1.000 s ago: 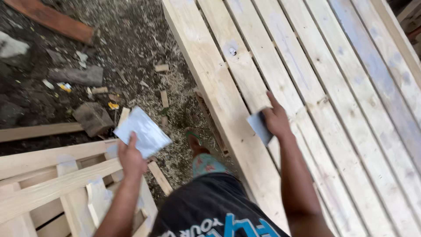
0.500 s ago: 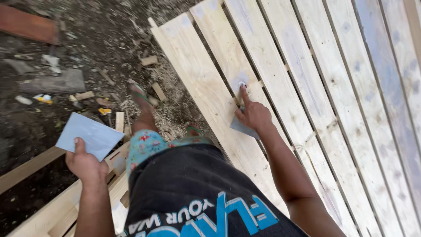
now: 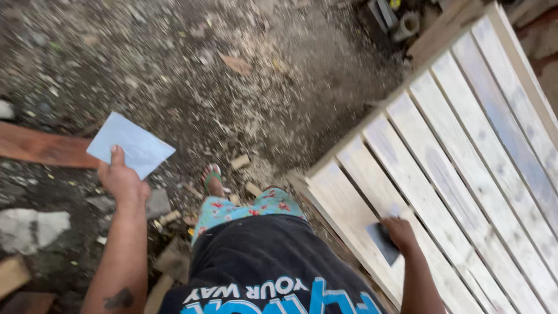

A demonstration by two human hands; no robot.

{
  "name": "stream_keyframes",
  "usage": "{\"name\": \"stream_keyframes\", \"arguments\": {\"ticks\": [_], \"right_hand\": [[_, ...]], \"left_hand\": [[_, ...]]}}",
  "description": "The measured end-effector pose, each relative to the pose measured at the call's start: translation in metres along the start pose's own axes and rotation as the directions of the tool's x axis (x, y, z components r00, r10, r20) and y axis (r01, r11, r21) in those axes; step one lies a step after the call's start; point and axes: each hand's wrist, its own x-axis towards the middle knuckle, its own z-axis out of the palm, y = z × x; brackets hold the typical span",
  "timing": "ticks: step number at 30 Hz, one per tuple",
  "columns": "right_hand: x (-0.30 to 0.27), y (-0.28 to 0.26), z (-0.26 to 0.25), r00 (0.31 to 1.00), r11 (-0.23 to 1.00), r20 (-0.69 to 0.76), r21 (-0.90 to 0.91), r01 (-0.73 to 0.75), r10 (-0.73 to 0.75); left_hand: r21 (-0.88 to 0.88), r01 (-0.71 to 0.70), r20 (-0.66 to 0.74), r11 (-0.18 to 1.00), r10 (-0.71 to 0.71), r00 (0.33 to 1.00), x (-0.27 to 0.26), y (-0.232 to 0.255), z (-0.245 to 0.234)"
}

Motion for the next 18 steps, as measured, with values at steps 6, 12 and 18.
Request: {"name": "stream_keyframes", "arguments": {"ticks": [6,12,18], "right_hand": [[-0.035,-0.073,0.004,0.681,-0.095,0.17,0.985,-0.147,0.713],[-0.028,-0.118,0.004,0.539,0.324,-0.027,0.824,-0.465,0.842],[0.04,-0.07,-0.061,0.532,-0.199,0.182,0.98,-0.026,0.827]], "left_hand": [[-0.062,-0.082,0.319,0.995,0.098,0.943,0.136,0.103,0.141],[0.094,0.06,0.357,0.994,-0.09,0.93,0.171,0.072,0.261],[0.209,0.178,0.237,0.962,-0.226,0.945,0.232,0.034,0.341]]}}
